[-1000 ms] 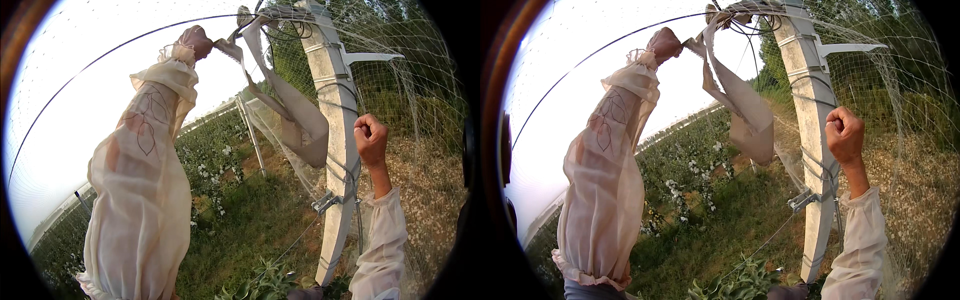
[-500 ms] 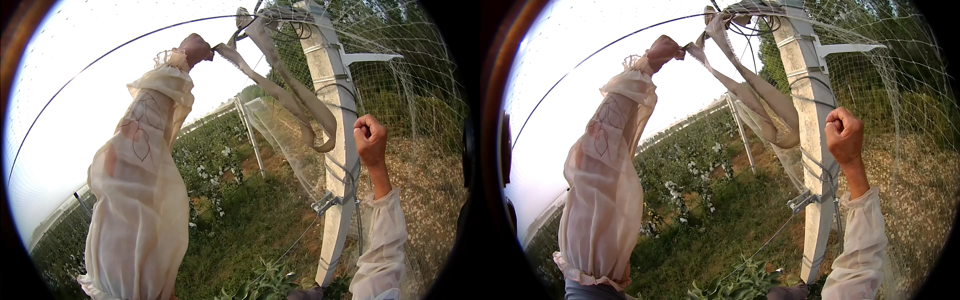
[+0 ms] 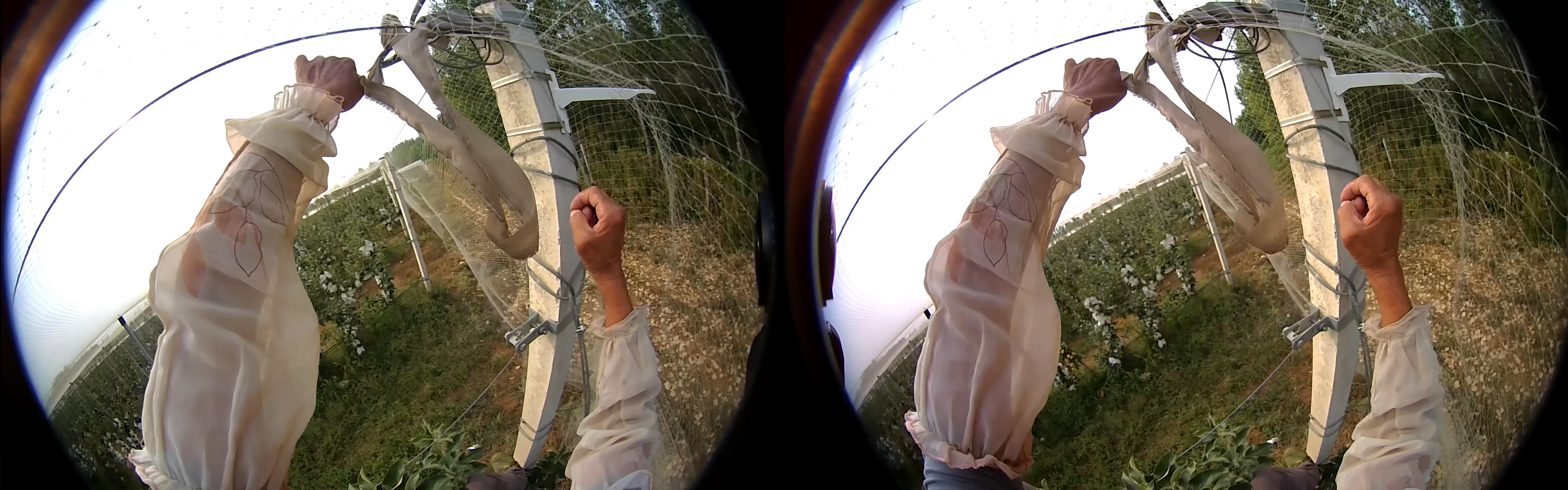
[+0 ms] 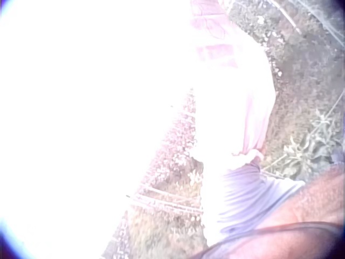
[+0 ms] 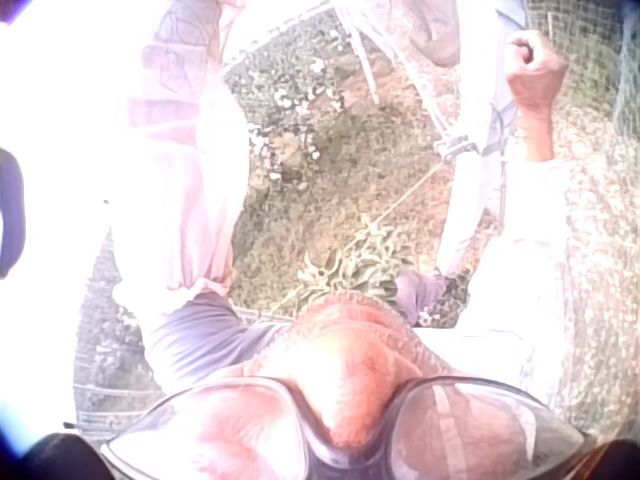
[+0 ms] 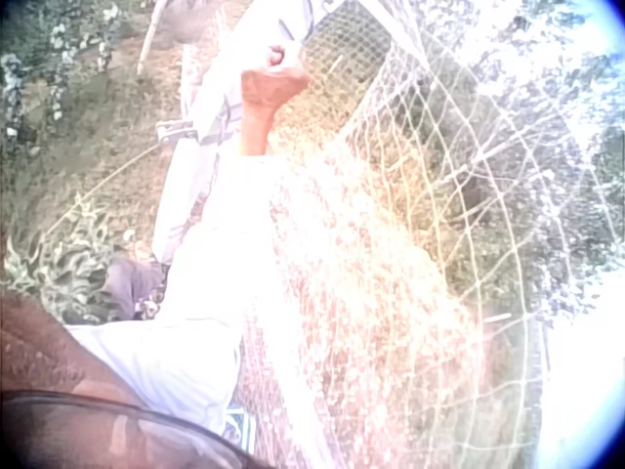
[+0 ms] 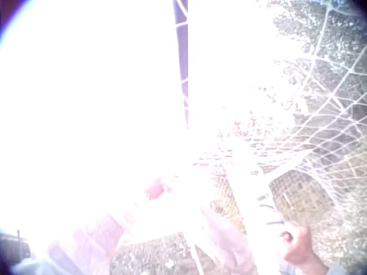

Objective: The person repairs a damaged section of a greenhouse net by hand. They pull the netting over a metal frame, align the torn edges, and tie the netting to the frame using a strap.

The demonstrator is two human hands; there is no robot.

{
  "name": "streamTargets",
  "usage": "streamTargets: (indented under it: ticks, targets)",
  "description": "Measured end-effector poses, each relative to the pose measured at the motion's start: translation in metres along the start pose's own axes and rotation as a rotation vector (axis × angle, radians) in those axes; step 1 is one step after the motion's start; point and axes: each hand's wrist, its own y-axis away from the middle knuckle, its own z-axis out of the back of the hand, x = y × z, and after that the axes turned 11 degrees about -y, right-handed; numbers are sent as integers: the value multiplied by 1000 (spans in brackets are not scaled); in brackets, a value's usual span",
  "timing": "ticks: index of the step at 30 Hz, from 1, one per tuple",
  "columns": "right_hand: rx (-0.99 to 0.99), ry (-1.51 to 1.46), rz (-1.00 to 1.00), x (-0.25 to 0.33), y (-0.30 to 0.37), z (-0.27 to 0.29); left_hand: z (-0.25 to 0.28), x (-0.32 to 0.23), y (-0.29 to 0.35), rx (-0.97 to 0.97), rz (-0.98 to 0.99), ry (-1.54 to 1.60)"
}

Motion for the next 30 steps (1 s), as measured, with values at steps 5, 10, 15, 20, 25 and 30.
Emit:
streamTargets:
  ticks: [5,10,15,20,25,30]
  targets:
    - [-5,52,18,-1,-1,1,8,-24,0,101,-10,-81]
    - [-3,41,7,-1,1,4,4,-23,-4,96,-21,-124]
    - [7,43,-13,-2,-1,8,-4,-4,4,35,-17,15]
    - [8,23,-14,-3,1,7,-32,14,-1,125,137,582]
    - [-3,43,21,-3,-1,3,-48,33,-5,150,171,916]
    - [9,60,16,-2,-1,5,-43,30,-1,31,184,1059]
